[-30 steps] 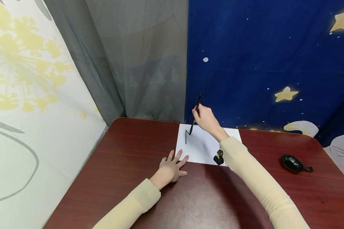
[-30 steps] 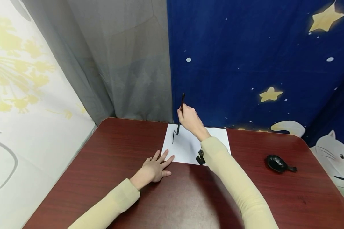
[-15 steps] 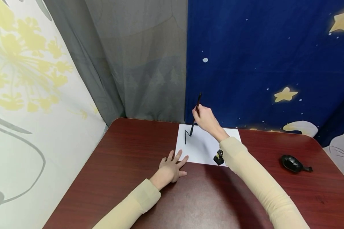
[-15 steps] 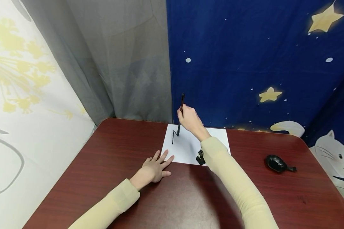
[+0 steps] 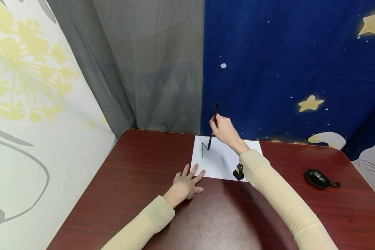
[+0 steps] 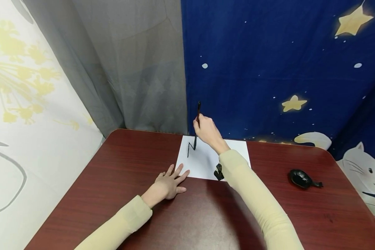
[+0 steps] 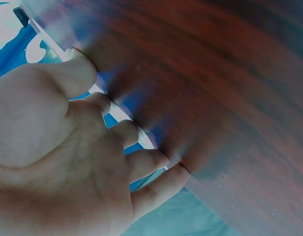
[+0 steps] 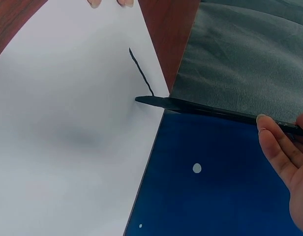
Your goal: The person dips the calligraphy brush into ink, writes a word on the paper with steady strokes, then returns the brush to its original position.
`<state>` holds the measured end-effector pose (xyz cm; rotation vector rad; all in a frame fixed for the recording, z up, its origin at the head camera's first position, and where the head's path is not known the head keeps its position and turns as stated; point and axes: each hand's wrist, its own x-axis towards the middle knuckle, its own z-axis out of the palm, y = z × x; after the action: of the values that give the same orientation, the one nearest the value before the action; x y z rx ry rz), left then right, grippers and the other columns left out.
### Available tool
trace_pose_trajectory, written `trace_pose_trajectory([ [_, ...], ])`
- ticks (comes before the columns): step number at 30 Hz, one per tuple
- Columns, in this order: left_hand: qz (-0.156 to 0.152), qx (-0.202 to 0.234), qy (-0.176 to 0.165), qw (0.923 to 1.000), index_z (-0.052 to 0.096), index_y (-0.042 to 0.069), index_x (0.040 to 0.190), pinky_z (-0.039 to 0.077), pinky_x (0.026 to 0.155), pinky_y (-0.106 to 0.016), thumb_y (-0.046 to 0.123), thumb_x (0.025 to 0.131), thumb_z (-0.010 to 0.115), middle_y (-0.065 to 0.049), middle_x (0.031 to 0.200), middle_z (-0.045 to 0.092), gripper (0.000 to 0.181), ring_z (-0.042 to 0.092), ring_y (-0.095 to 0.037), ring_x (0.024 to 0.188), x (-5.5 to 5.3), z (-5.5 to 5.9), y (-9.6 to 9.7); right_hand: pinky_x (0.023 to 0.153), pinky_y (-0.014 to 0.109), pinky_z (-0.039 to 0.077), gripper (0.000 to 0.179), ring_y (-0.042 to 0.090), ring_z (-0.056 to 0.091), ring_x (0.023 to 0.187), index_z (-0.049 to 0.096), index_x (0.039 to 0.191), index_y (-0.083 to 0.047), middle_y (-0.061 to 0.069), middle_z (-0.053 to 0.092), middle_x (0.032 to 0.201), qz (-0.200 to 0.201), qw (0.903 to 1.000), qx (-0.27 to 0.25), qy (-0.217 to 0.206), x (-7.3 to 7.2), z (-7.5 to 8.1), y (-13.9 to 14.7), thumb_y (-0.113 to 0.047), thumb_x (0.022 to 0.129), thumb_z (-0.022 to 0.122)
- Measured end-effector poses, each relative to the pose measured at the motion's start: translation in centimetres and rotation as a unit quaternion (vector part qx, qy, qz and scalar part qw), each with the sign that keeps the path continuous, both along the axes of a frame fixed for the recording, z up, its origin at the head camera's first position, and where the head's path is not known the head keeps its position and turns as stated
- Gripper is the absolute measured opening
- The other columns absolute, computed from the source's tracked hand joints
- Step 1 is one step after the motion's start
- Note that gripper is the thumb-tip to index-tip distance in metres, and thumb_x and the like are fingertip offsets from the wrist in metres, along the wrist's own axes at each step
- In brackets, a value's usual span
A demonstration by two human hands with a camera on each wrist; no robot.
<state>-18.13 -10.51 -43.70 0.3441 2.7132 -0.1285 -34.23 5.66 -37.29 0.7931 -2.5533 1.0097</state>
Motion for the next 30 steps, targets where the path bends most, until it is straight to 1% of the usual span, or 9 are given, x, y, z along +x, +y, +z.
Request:
trace_pose_trajectory([
  [11,-0.003,0.003,0.005,1.0000,0.018,0.038,0.162,0.029,0.117,-0.045,0.056,0.103,0.039,0.006,0.169,0.008,0.065,0.011,-0.026,0.155,-0.04,-0.18,-0.09,0.052,0.035,0.051,0.019,0.019,0.064,0.058,0.061,0.096,-0.001,0.008,0.061,0.071,-0.006,1.0000,0.006,0.002,0.11,-0.01,0.12,-0.012,0.105,0.049],
  [20,-0.006,-0.012,0.009,0.9999,0.017,0.039,0.162,0.031,0.116,-0.045,0.055,0.103,0.039,0.006,0.169,0.007,0.065,0.011,-0.025,0.155,0.16,0.21,0.00,0.054,0.035,0.052,0.020,0.018,0.064,0.058,0.062,0.098,0.000,0.008,0.061,0.071,-0.002,0.9999,0.014,0.000,0.17,0.10,0.21,-0.013,0.105,0.049],
  [29,-0.003,-0.019,0.009,0.9998,0.016,0.040,0.162,0.031,0.116,-0.043,0.056,0.103,0.038,0.008,0.169,0.007,0.065,0.011,-0.024,0.155,0.06,-0.08,0.10,0.051,0.033,0.048,0.020,0.016,0.060,0.054,0.062,0.095,-0.002,0.006,0.061,0.068,-0.002,0.9999,0.016,0.003,0.20,0.01,0.28,-0.012,0.104,0.048],
  [30,-0.005,-0.022,0.011,0.9997,0.014,0.040,0.162,0.031,0.116,-0.043,0.056,0.104,0.038,0.008,0.169,0.006,0.065,0.012,-0.024,0.154,-0.06,-0.39,0.07,0.050,0.033,0.048,0.020,0.016,0.060,0.054,0.062,0.095,-0.002,0.006,0.061,0.067,-0.001,0.9999,0.016,0.003,0.21,0.01,0.29,-0.012,0.104,0.048],
])
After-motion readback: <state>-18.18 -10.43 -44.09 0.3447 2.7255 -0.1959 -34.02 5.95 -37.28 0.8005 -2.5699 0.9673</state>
